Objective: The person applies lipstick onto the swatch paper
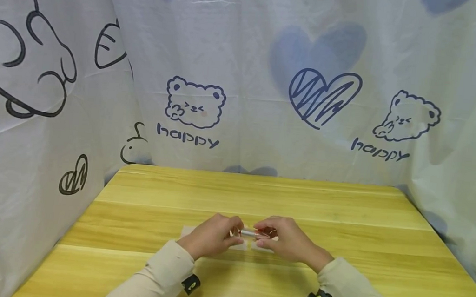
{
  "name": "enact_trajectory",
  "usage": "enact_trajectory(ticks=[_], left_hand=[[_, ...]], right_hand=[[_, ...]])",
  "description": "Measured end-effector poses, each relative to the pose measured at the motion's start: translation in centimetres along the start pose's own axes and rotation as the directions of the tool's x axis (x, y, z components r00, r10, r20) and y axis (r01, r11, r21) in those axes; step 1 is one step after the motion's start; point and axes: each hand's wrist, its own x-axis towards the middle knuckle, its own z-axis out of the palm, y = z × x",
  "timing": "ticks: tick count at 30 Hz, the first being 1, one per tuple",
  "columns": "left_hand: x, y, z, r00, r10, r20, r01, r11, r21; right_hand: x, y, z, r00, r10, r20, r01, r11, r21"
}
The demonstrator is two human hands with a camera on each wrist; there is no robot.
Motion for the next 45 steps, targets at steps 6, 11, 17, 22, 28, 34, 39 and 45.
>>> enact_trajectory(ticks=[6,11,17,22,28,34,39,45], left_hand=[[-0.1,0.3,0.0,0.999,-0.037,0.032,0.037,0.999,0.001],[0.0,0.7,0.0,0.998,-0.049,0.041,0.049,0.999,-0.003],[0.2,0.9,-0.1,0.999,-0.029,0.043,0.030,0.999,-0.018],[0.2,0.9,0.0,0.999,-0.006,0.045,0.008,1.000,-0.025],[0.2,0.9,0.0,0.999,0.001,0.052,0.000,1.000,-0.019],[0.0,0.8,-0.2,0.998,-0.030,0.049,0.030,1.000,0.001],[-0.1,0.4,-0.5,0.998,-0.048,0.047,0.048,0.999,0.012],[-0.3,0.2,-0.5,0.997,-0.068,0.041,0.067,0.998,0.013]], right_hand=[[0.0,0.3,0.0,0.999,0.034,0.027,-0.035,0.997,0.070],[-0.1,0.2,-0.1,0.999,0.037,0.038,-0.040,0.996,0.085],[-0.2,-0.1,-0.1,1.000,0.014,0.018,-0.015,0.998,0.062],[-0.4,-0.2,0.0,1.000,0.011,0.015,-0.012,0.997,0.072],[-0.6,-0.2,0.0,1.000,0.017,0.010,-0.017,0.997,0.073],[-0.8,0.3,-0.4,0.998,0.063,0.004,-0.063,0.996,0.060],[-1.5,1.2,-1.0,0.995,0.096,0.000,-0.096,0.994,0.058],[-1.7,1.4,-1.1,0.995,0.099,-0.003,-0.099,0.992,0.075]])
